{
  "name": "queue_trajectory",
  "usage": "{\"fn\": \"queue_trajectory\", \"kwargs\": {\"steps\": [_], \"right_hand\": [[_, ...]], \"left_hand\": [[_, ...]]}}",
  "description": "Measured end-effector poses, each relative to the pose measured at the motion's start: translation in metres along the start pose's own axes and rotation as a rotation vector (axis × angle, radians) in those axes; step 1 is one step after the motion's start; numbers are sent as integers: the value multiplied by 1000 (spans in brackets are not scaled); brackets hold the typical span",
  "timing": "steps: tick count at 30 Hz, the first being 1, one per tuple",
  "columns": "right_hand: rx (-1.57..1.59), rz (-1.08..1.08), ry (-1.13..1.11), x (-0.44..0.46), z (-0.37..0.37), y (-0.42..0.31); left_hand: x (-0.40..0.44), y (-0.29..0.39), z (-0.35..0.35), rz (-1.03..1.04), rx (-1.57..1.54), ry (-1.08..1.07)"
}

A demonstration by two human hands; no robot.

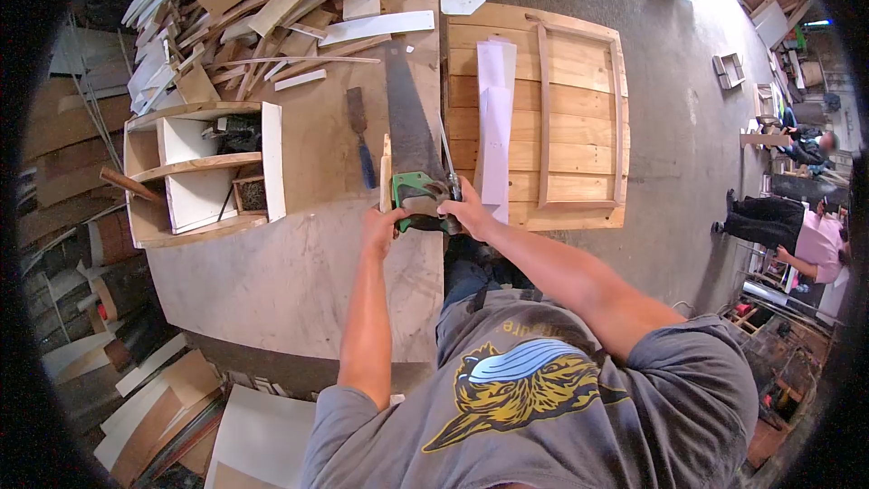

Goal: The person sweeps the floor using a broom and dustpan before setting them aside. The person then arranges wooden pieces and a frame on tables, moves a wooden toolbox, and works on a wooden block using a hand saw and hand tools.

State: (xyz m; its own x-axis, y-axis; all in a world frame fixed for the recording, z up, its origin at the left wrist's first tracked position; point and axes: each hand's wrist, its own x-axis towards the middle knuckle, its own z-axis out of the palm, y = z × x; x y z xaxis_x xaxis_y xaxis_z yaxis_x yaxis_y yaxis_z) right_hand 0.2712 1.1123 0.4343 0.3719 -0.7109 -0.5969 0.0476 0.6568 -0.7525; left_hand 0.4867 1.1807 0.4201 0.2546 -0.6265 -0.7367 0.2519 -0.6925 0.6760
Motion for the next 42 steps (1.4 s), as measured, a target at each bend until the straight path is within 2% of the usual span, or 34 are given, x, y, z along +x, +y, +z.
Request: {"fn": "queue_trajectory", "kwargs": {"steps": [5, 8, 11, 14, 15, 18, 19, 22, 23, 26, 27, 30, 31, 33, 37, 40, 42], "right_hand": [[-90, -119, 18, 0, -4, 7], [-43, -197, 1, -11, 1, 3], [-260, -217, -7, -8, 1, 18], [-350, -321, 10, 6, 12, 29], [-200, -281, -25, 10, 22, 26], [-352, -201, -15, 22, 38, 17], [-266, -252, -26, 38, 41, 36], [-225, -254, -21, 45, 48, 21], [-261, -276, 22, 55, 43, 32], [-241, -105, 18, 41, 31, -1], [-328, -110, 34, 38, 27, -10], [-300, -83, 61, 48, 8, -3], [-253, -92, 45, 56, 2, 9], [-380, -83, 45, 57, -5, 4], [-390, -70, 42, 44, -7, -24], [-332, -77, 37, 47, -15, -23], [-241, -34, 14, 37, -21, -34]], "left_hand": [[-1, 6, 5, 47, 84, -32], [-19, 25, 15, 80, 28, -23], [-15, 12, 13, 187, 56, 36], [-19, 12, -3, 170, -127, 47], [-20, 14, -6, 158, -51, 103], [-18, 16, -12, 306, 65, 293], [-15, 16, -16, 279, 89, 346], [2, 23, -17, 295, 6, 438], [6, 29, -19, 356, 35, 435], [40, 32, -22, 344, 633, 632], [41, 48, -14, 230, 642, 618], [91, 19, -11, 412, 639, 692], [97, 16, -10, 389, 664, 720], [84, 33, -3, 344, 728, 770], [88, 37, -18, 326, 840, 632], [92, 28, -24, 438, 540, 418], [59, 49, -1, 304, 404, 380]]}}
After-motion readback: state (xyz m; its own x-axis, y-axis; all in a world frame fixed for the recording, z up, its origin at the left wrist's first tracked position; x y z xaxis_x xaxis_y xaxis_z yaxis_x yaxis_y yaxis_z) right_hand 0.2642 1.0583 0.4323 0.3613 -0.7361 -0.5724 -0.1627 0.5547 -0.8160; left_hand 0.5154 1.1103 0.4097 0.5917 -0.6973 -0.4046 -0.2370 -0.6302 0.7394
